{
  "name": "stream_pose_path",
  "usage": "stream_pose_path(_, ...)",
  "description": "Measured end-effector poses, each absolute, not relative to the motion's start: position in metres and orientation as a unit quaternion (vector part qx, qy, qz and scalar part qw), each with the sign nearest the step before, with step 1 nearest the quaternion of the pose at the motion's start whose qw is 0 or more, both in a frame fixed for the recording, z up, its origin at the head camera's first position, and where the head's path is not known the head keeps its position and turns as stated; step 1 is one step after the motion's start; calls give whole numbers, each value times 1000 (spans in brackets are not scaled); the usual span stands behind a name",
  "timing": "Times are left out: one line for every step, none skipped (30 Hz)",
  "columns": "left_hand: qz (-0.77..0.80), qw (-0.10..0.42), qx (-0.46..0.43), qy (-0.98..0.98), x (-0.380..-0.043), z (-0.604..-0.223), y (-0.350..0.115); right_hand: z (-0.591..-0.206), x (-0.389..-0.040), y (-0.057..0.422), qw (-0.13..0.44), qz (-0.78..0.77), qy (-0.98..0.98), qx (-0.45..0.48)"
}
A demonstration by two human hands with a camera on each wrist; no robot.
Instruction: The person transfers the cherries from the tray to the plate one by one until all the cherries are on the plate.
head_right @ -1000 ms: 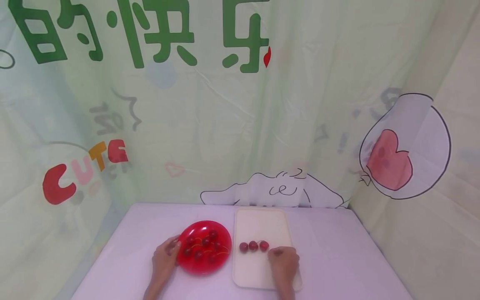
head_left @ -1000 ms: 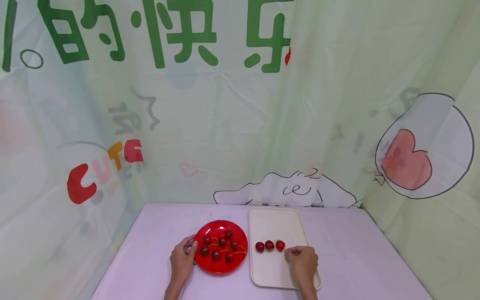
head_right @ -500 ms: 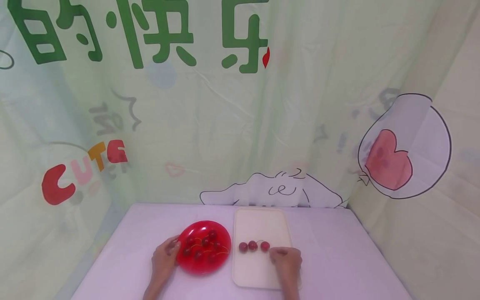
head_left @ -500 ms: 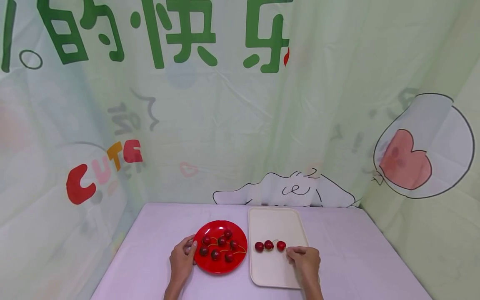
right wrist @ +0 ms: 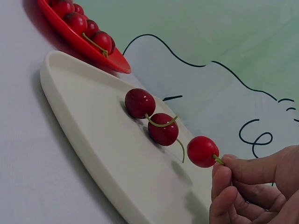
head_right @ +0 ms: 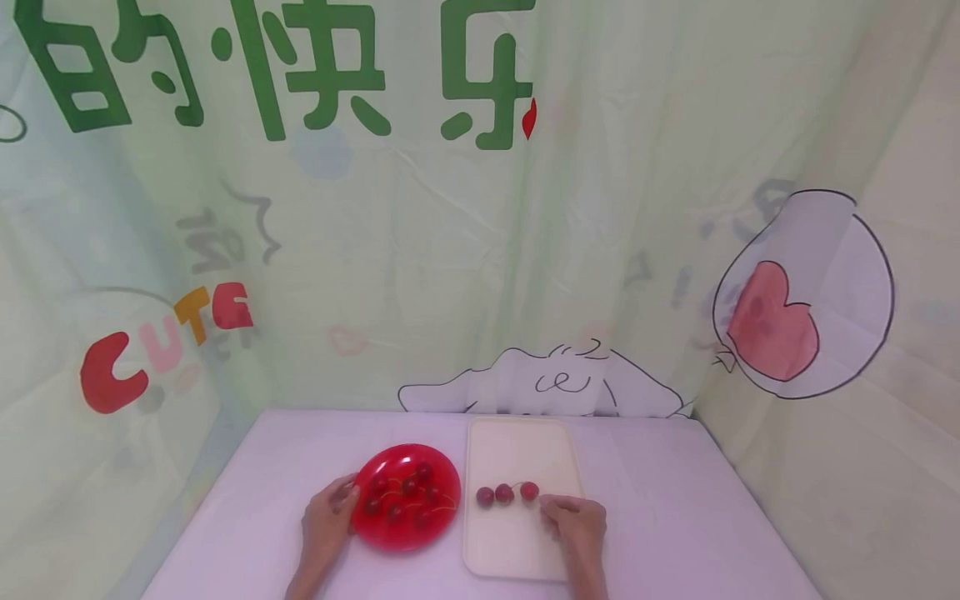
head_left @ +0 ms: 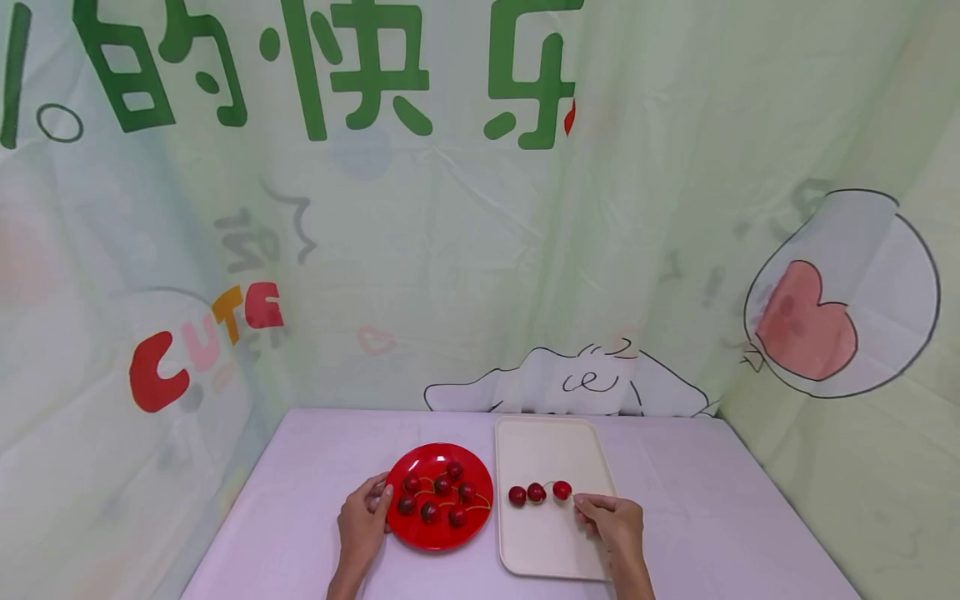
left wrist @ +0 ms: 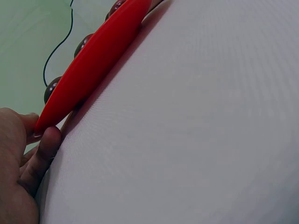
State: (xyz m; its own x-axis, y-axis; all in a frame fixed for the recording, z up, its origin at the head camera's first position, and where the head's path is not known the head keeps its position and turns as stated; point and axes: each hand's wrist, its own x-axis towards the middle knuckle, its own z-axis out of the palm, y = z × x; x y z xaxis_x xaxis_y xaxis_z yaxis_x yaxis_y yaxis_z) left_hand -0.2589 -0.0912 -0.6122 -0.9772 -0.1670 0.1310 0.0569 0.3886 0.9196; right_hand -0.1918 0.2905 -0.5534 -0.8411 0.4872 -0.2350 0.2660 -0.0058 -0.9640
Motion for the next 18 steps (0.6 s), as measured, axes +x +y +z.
stream_pose_path(-552,103,32,-827,-259,-612,-91,-553,-192,290,82,661,-695,-270)
stream_pose_path(-552,102,32,-827,-259,-612,-92,-553,-192,290,80,664,-693,-270)
stream_pose_path(-552,102,32,-827,-259,-612,-92,-552,-193,290,80,666,-691,-270)
stream_pose_path(-552,101,32,-827,-259,-612,-92,-552,-193,290,79,668,-689,-270)
stream_pose_path(-553,100,32,-827,-259,-612,-92,-552,-193,290,79,671,-687,-269)
stream_pose_path(-553,99,32,-827,-259,-612,-92,-552,-193,290,78,673,-685,-268)
stream_pose_path(-553,99,32,-827,-259,-612,-92,-552,-194,290,77,675,-683,-266)
stream_pose_path(-554,98,32,-826,-259,-612,-92,-552,-194,290,77,677,-682,-265)
stream_pose_path(-554,99,32,-826,-259,-612,-91,-553,-195,290,78,678,-681,-264)
stream_pose_path(-554,99,32,-826,-259,-612,-91,-553,-195,290,78,680,-680,-263)
stream_pose_path(-553,100,31,-826,-259,-613,-91,-554,-196,290,78,682,-679,-262)
stream_pose_path(-553,101,31,-827,-259,-613,-91,-554,-196,290,79,682,-678,-262)
stream_pose_path(-552,102,30,-827,-260,-613,-91,-555,-196,290,80,683,-677,-262)
stream_pose_path(-552,102,30,-827,-260,-614,-91,-555,-196,290,80,684,-676,-262)
stream_pose_path(-552,103,29,-827,-260,-614,-91,-556,-197,290,79,685,-675,-261)
stream_pose_path(-551,104,30,-828,-260,-614,-91,-557,-197,289,78,686,-675,-261)
stream_pose_path(-550,106,29,-828,-260,-614,-91,-558,-197,289,78,686,-674,-262)
stream_pose_path(-549,105,32,-828,-260,-615,-92,-558,-197,289,77,686,-675,-261)
